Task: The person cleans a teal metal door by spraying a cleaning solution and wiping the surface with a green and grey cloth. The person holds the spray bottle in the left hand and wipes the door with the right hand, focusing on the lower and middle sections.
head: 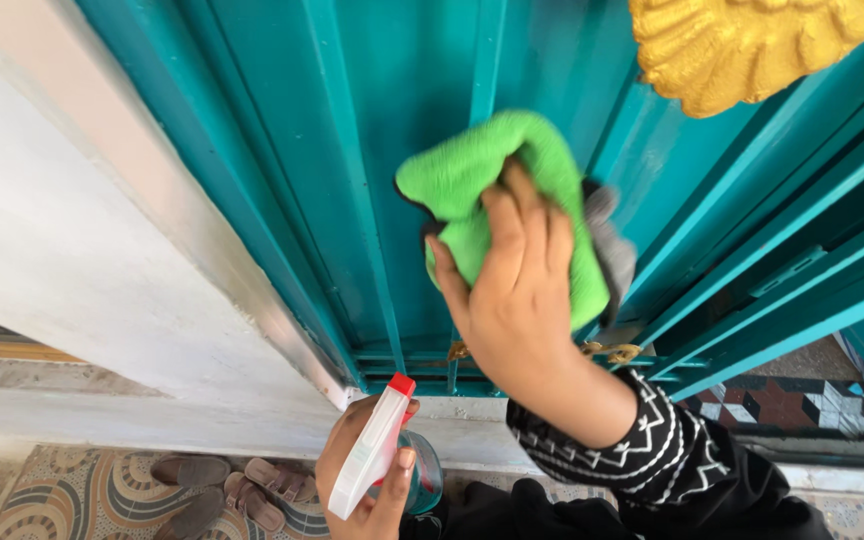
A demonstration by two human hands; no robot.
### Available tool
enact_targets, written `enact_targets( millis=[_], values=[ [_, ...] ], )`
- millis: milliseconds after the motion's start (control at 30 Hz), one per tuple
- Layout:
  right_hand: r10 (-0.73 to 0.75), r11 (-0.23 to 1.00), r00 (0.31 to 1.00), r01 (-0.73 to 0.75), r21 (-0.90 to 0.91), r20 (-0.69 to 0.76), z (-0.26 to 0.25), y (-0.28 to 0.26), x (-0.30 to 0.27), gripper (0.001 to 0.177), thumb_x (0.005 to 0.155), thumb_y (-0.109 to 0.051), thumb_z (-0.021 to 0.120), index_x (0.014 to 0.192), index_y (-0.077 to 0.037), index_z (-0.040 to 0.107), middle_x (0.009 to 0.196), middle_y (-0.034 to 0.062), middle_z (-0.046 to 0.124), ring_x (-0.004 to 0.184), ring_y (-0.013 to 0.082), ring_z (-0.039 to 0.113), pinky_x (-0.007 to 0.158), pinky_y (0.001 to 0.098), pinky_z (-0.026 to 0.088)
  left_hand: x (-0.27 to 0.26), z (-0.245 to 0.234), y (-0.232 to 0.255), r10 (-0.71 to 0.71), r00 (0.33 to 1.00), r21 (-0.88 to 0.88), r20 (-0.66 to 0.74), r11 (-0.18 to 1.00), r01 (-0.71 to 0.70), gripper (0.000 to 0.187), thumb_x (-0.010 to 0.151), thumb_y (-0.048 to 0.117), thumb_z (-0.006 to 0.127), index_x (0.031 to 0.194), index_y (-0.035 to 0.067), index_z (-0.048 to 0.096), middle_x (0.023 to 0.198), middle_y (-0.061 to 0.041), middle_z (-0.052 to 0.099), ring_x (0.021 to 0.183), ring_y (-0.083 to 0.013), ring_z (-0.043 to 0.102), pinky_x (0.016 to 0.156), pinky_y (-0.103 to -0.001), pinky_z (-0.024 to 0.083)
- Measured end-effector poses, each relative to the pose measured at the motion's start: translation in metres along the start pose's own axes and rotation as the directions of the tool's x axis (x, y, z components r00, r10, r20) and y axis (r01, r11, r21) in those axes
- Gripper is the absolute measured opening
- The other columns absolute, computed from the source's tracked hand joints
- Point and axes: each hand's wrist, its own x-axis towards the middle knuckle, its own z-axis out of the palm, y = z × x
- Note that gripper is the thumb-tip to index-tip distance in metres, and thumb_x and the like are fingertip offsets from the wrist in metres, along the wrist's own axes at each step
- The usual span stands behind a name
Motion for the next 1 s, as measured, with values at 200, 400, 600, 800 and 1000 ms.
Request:
enact_targets(
  millis=[200, 400, 600, 800, 1000],
  values=[
    [0.016, 1.0, 0.97, -0.016, -0.001, 0.243, -0.001, 0.006, -0.049, 0.063, 0.086, -0.009, 0.078, 0.133, 0.013, 0.041, 0.123, 0.0285, 0.055, 0.112, 0.0473, 0.057, 0.103, 0.0512, 0.05, 0.002, 0.01, 0.0, 0.009, 1.0, 0.004, 0.021, 1.0, -0.009, 0.046, 0.088, 0.028, 0.07, 0.119, -0.005, 0.068, 0.11, -0.018, 0.076, 0.106, -0.0296, 0.074, 0.095, -0.042, 0.056],
    [0.106, 0.942, 0.897, -0.229, 0.246, 0.43, -0.043, 0.019, -0.072, 0.048, 0.085, -0.01, 0.073, 0.126, 0.003, 0.05, 0.113, 0.0209, 0.063, 0.104, 0.0402, 0.064, 0.093, 0.0447, 0.052, 0.003, 0.02, -0.004, 0.075, 0.996, -0.034, 0.044, 0.997, -0.074, 0.045, 0.089, 0.027, 0.069, 0.121, -0.005, 0.067, 0.11, -0.019, 0.075, 0.107, -0.0301, 0.074, 0.097, -0.043, 0.056],
    [0.488, 0.584, 0.775, -0.632, 0.509, 0.402, -0.099, 0.049, -0.071, 0.038, 0.092, -0.003, 0.056, 0.129, 0.002, 0.048, 0.109, 0.0102, 0.063, 0.098, 0.021, 0.063, 0.09, 0.032, 0.052, 0.003, 0.033, -0.008, -0.004, 0.999, -0.021, 0.04, 1.0, 0.005, 0.049, 0.087, 0.027, 0.07, 0.123, -0.006, 0.067, 0.108, -0.02, 0.076, 0.105, -0.0305, 0.073, 0.096, -0.045, 0.054],
    [0.598, 0.279, 0.615, -0.761, 0.586, 0.515, -0.103, 0.068, -0.079, 0.021, 0.103, -0.005, 0.057, 0.123, 0.001, 0.053, 0.101, 0.0078, 0.059, 0.092, 0.0129, 0.055, 0.083, 0.0296, 0.048, 0.001, 0.04, -0.011, -0.027, 0.998, -0.014, 0.052, 1.0, 0.027, 0.05, 0.087, 0.028, 0.07, 0.124, -0.006, 0.066, 0.11, -0.02, 0.076, 0.107, -0.0313, 0.073, 0.098, -0.045, 0.054],
    [0.526, 0.315, 0.727, -0.649, 0.693, 0.441, -0.118, 0.08, -0.065, 0.039, 0.1, 0.001, 0.051, 0.137, -0.005, 0.039, 0.114, 0.0045, 0.057, 0.107, 0.0091, 0.055, 0.095, 0.0257, 0.047, 0.003, 0.044, -0.014, -0.018, 0.998, -0.007, 0.064, 1.0, 0.019, 0.05, 0.088, 0.028, 0.07, 0.124, -0.006, 0.066, 0.109, -0.02, 0.076, 0.106, -0.0315, 0.073, 0.097, -0.045, 0.054]
  ],
)
